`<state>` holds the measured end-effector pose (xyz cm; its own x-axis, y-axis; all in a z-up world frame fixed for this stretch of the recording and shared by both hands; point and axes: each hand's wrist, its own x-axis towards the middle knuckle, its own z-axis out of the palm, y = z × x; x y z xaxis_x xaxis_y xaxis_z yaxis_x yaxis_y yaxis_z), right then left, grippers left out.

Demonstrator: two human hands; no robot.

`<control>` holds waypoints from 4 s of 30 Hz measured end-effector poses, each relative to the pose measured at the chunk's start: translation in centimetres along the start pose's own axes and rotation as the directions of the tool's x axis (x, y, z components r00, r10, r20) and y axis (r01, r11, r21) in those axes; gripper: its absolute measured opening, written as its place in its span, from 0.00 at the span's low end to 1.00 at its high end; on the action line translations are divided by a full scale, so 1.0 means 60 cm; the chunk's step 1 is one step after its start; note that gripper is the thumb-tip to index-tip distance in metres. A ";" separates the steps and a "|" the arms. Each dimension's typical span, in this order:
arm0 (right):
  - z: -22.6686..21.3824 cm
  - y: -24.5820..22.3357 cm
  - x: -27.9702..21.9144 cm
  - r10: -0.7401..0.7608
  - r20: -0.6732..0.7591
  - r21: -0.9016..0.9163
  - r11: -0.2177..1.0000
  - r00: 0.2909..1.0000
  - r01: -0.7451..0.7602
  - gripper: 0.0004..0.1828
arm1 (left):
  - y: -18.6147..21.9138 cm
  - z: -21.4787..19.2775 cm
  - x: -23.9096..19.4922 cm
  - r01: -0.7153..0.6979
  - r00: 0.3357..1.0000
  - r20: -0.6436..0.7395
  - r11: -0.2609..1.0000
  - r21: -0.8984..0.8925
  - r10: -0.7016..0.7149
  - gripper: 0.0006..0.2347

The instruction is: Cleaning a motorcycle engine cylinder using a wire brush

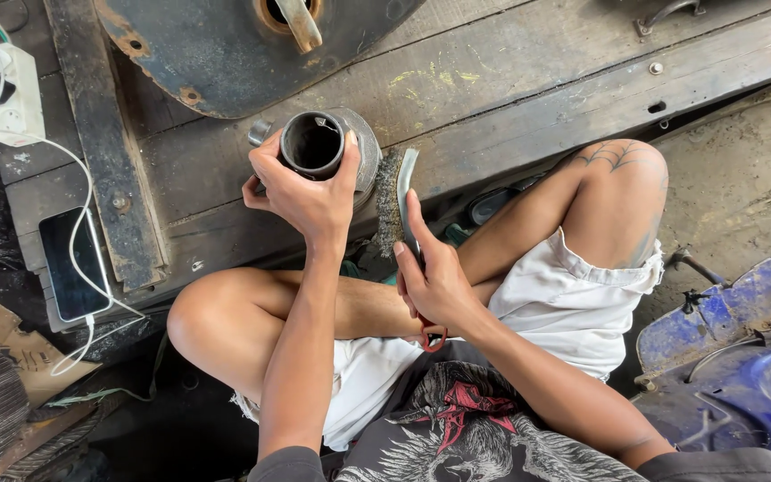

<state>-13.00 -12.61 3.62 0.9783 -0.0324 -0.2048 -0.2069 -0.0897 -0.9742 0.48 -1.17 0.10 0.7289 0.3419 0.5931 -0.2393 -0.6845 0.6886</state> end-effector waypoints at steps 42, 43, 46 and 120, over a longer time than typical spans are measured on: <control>-0.042 0.005 0.029 0.027 0.094 0.224 0.973 0.995 -0.047 0.36 | 0.001 -0.003 0.009 0.003 0.999 0.044 1.000 -0.012 -0.003 0.26; -0.042 0.006 0.031 0.029 0.095 0.228 0.972 0.995 -0.050 0.36 | 0.000 -0.003 0.011 0.002 0.999 0.047 1.000 -0.009 -0.002 0.26; -0.048 0.009 0.049 -0.023 0.087 0.191 0.982 0.996 0.006 0.37 | -0.003 -0.004 0.015 -0.014 0.999 0.051 0.999 -0.031 0.016 0.26; -0.062 -0.010 0.138 0.037 0.067 -0.008 0.999 0.997 -0.037 0.34 | -0.023 -0.012 0.036 -0.055 0.976 0.197 0.981 -0.183 0.092 0.25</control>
<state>-4.82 -16.54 2.88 0.9686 0.0308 -0.2466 -0.2427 -0.0967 -0.9653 1.95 0.98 0.73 0.8157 0.1443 0.5602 -0.3929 -0.5727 0.7195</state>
